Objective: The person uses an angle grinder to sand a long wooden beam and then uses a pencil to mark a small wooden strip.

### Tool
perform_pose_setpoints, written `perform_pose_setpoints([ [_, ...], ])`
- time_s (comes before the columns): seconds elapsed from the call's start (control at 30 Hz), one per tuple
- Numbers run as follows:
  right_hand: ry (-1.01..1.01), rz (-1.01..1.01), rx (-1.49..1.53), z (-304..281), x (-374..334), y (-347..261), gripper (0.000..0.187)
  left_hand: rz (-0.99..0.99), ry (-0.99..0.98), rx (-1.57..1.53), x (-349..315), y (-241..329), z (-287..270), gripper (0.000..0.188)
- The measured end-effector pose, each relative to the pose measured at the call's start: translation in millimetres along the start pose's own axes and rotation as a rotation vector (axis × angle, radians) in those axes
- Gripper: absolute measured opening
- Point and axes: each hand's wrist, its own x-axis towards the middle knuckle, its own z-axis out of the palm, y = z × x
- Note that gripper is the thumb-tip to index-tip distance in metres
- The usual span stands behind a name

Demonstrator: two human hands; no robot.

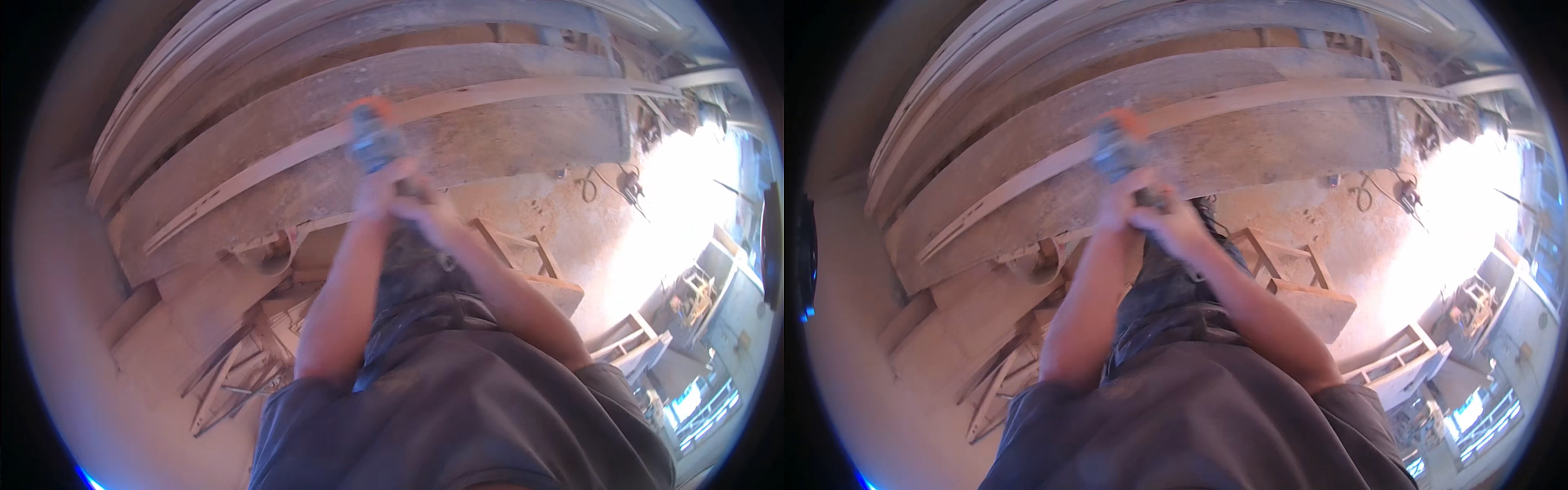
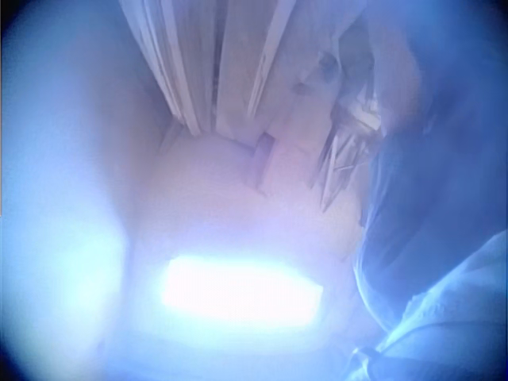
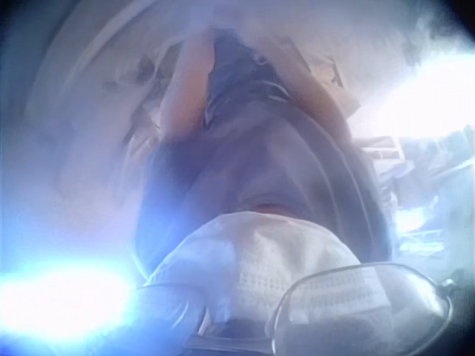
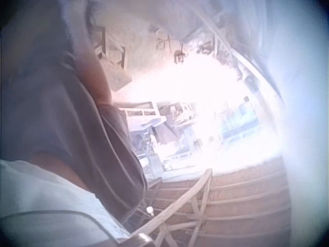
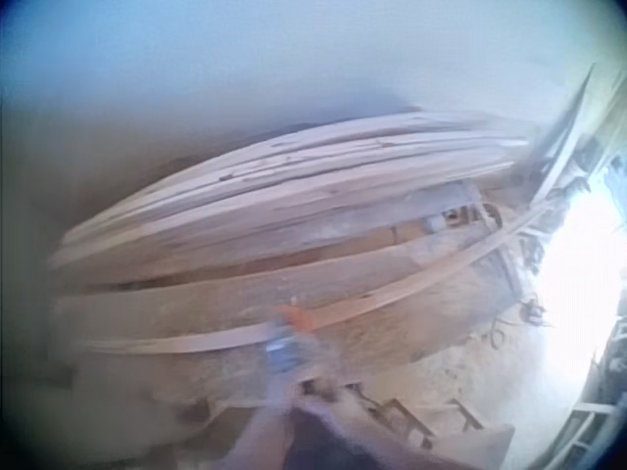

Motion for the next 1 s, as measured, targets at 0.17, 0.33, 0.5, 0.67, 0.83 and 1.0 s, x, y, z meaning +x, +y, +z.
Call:
perform_pose_setpoints([
  [0.17, -0.325, 0.051, -0.661, 93, 60, 7, 0.073, 0.336, 0.132, -0.279, -42, 58, -100, 0.021],
  [0.33, -0.237, 0.064, -0.665, 84, 55, -7, 0.071, 0.257, 0.094, -0.348, -37, 60, -86, 0.019],
  [0.5, -0.089, 0.058, -0.554, -15, 27, -23, 0.071, 0.096, 0.017, -0.264, -13, 22, 15, 0.021],
  [0.67, 0.099, 0.031, -0.233, -147, -6, -33, 0.056, -0.051, -0.109, -0.078, 28, -31, 150, 0.021],
  [0.83, 0.224, -0.143, 0.078, -275, -25, -47, 0.049, -0.091, -0.172, 0.037, 68, -84, 282, 0.024],
  [1.0, 0.274, 0.008, 0.163, -390, -50, -76, 0.038, 0.129, -0.146, 0.431, 72, -106, 371, 0.039],
])
